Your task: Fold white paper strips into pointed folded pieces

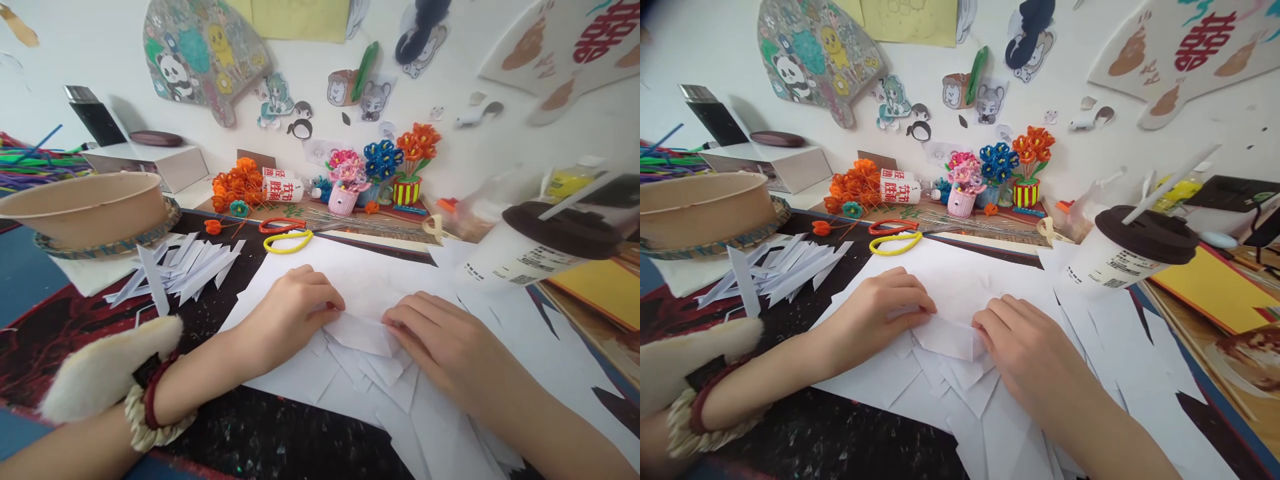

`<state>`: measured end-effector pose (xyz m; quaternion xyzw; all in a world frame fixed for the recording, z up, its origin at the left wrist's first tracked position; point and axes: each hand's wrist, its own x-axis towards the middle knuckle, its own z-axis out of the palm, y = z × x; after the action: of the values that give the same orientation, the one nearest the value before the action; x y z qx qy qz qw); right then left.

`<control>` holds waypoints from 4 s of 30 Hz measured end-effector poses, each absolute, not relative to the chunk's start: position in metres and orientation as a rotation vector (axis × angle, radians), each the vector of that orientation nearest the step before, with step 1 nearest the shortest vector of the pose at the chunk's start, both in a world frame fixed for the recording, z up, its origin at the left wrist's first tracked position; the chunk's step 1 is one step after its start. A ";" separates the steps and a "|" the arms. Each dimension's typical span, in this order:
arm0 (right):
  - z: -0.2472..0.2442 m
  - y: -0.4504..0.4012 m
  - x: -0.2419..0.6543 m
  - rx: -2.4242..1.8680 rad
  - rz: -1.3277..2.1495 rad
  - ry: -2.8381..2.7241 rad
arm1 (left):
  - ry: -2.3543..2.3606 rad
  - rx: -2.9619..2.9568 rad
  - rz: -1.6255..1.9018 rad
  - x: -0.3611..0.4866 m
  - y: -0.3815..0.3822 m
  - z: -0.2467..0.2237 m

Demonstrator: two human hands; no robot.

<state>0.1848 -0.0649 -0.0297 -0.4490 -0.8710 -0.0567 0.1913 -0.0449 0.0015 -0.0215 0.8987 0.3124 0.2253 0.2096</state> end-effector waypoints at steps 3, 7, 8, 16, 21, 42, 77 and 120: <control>-0.031 -0.064 0.186 -1.238 -0.155 -2.450 | 0.856 2.510 0.586 -0.046 0.004 -0.020; -0.033 -0.065 0.186 -1.211 -0.161 -2.452 | 0.819 2.554 0.570 -0.047 0.005 -0.020; -0.034 -0.065 0.185 -1.201 -0.170 -2.454 | 0.811 2.564 0.571 -0.047 0.004 -0.021; -0.031 -0.065 0.186 -1.095 -0.271 -2.532 | 0.695 2.610 0.674 -0.050 0.003 -0.027; -0.033 -0.065 0.184 -0.945 -0.471 -2.509 | 0.552 2.898 0.635 -0.052 0.006 -0.028; -0.035 -0.070 0.175 -0.919 -0.628 -2.602 | 0.418 3.233 0.456 -0.046 -0.004 -0.025; -0.030 -0.074 0.183 -1.371 -0.162 -2.378 | 0.493 3.322 0.473 -0.046 -0.008 -0.018; -0.031 -0.073 0.184 -1.403 -0.117 -2.373 | 0.638 3.362 0.322 -0.057 0.000 -0.016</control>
<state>0.1837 -0.0727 -0.0310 -0.4993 -0.8443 -0.0415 0.1901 -0.0567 0.0000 -0.0160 0.9675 0.1836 0.0926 -0.1474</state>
